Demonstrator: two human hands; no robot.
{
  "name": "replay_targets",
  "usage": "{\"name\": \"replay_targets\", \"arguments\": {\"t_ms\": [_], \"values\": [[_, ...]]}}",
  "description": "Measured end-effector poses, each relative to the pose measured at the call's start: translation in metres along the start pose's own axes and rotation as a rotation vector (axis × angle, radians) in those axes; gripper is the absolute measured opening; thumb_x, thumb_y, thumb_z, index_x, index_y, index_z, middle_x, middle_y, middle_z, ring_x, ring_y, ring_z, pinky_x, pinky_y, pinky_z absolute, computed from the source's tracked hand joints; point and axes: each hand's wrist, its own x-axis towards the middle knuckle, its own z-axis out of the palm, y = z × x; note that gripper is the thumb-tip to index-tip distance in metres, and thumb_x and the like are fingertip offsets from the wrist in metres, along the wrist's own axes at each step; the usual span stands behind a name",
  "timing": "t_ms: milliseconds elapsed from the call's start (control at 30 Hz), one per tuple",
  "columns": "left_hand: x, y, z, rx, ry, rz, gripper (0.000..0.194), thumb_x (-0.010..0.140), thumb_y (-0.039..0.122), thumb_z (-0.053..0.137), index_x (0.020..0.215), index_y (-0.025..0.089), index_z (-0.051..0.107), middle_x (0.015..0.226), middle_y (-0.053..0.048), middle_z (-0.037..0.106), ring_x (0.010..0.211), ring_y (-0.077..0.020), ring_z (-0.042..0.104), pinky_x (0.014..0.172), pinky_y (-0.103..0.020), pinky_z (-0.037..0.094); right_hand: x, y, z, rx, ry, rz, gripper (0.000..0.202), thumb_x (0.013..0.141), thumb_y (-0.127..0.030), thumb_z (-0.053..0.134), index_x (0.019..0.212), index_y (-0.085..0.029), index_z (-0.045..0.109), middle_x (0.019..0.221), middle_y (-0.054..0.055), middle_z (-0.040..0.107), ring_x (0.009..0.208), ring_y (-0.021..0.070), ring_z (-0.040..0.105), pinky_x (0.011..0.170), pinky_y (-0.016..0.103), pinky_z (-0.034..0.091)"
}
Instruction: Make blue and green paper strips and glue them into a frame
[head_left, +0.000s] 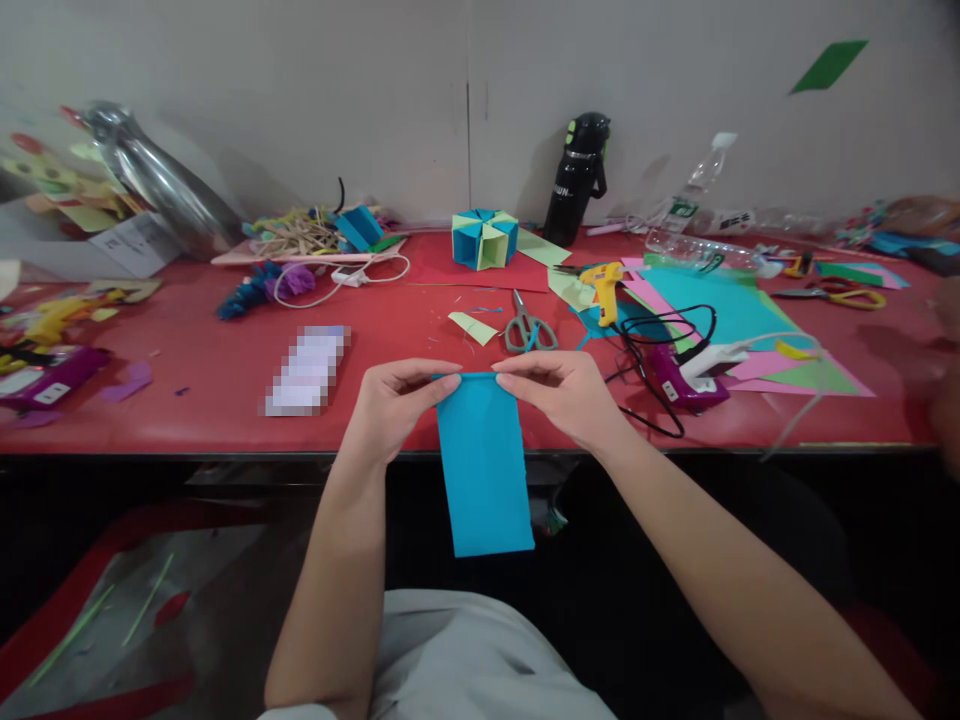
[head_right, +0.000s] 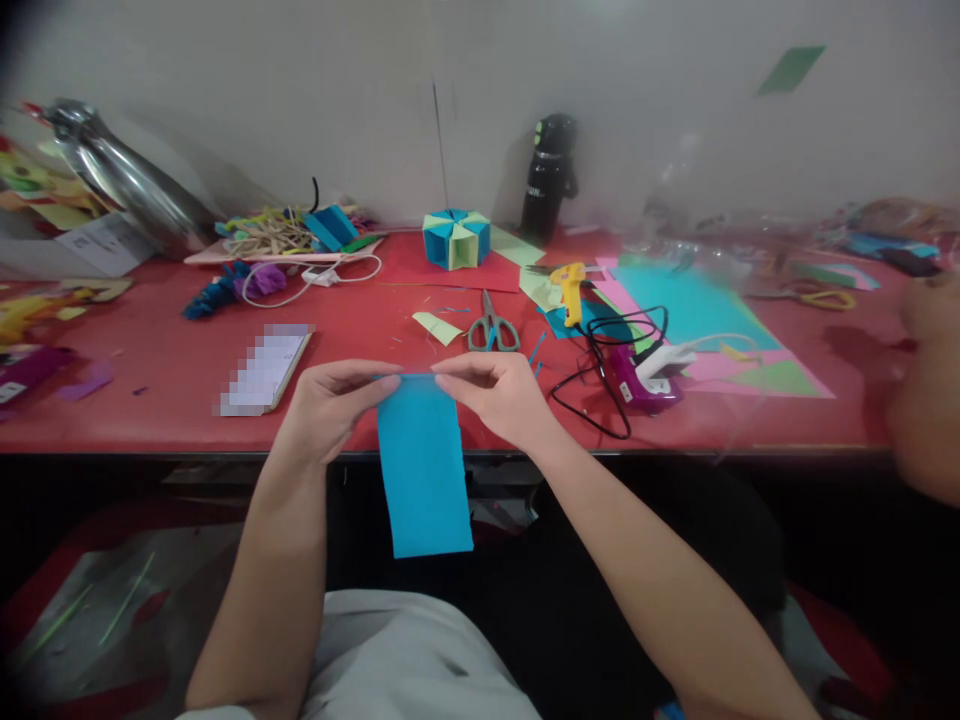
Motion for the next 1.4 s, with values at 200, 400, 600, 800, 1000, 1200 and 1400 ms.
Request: {"name": "replay_targets", "arguments": {"t_ms": [200,400,600,800,1000,1200,1400], "values": [[0.000,0.001,0.000,0.029,-0.006,0.028,0.018,0.072,0.026,0.089,0.089,0.023,0.084,0.088,-0.004,0.081,0.081,-0.0174,0.075,0.072,-0.024,0.062,0.001,0.003,-0.001,0.027,-0.014,0.049,0.022,0.081,-0.036,0.082,0.098,-0.022,0.082,0.090,0.004,0.081,0.082,0.0193,0.076,0.078,0.033,0.063],[-0.001,0.001,0.001,0.045,0.002,0.031,0.018,0.072,0.026,0.090,0.089,0.023,0.084,0.087,-0.004,0.081,0.079,-0.0181,0.075,0.070,-0.025,0.062,0.001,0.006,0.000,0.064,-0.031,0.082,0.024,0.081,-0.039,0.082,0.099,-0.023,0.082,0.090,0.004,0.081,0.081,0.0182,0.075,0.077,0.032,0.061],[-0.001,0.000,0.002,0.050,-0.011,0.013,0.019,0.071,0.028,0.090,0.088,0.023,0.084,0.087,-0.005,0.081,0.078,-0.0191,0.075,0.070,-0.026,0.062,0.001,0.006,0.001,0.053,-0.020,0.066,0.022,0.080,-0.038,0.083,0.094,-0.021,0.081,0.088,0.004,0.080,0.080,0.0182,0.075,0.077,0.032,0.061],[-0.001,0.000,0.003,0.038,-0.014,0.008,0.019,0.071,0.029,0.090,0.088,0.022,0.084,0.088,-0.005,0.081,0.082,-0.0210,0.076,0.073,-0.029,0.063,0.001,0.006,0.001,0.022,-0.013,0.037,0.020,0.081,-0.036,0.082,0.093,-0.021,0.080,0.088,0.004,0.080,0.082,0.0187,0.075,0.079,0.033,0.061],[-0.001,0.002,0.006,0.044,0.021,0.033,0.021,0.071,0.029,0.090,0.088,0.020,0.083,0.089,-0.006,0.081,0.078,-0.0207,0.075,0.070,-0.030,0.063,0.001,0.007,0.002,0.025,-0.019,0.031,0.019,0.081,-0.035,0.082,0.093,-0.021,0.079,0.088,0.004,0.080,0.082,0.0176,0.074,0.080,0.032,0.060],[-0.002,0.005,0.011,0.044,0.036,0.051,0.027,0.069,0.029,0.091,0.092,0.019,0.081,0.096,-0.008,0.081,0.088,-0.0243,0.077,0.075,-0.033,0.064,0.002,0.007,0.003,0.049,-0.007,0.081,0.025,0.081,-0.042,0.081,0.095,-0.021,0.079,0.088,0.005,0.079,0.080,0.0187,0.074,0.077,0.033,0.060],[-0.002,0.006,0.012,0.043,0.033,0.041,0.028,0.070,0.031,0.090,0.093,0.018,0.081,0.096,-0.010,0.081,0.089,-0.0252,0.077,0.076,-0.034,0.064,0.001,0.006,0.006,0.043,-0.019,0.086,0.026,0.080,-0.044,0.081,0.091,-0.020,0.079,0.085,0.005,0.079,0.078,0.0191,0.073,0.076,0.033,0.059]]}}
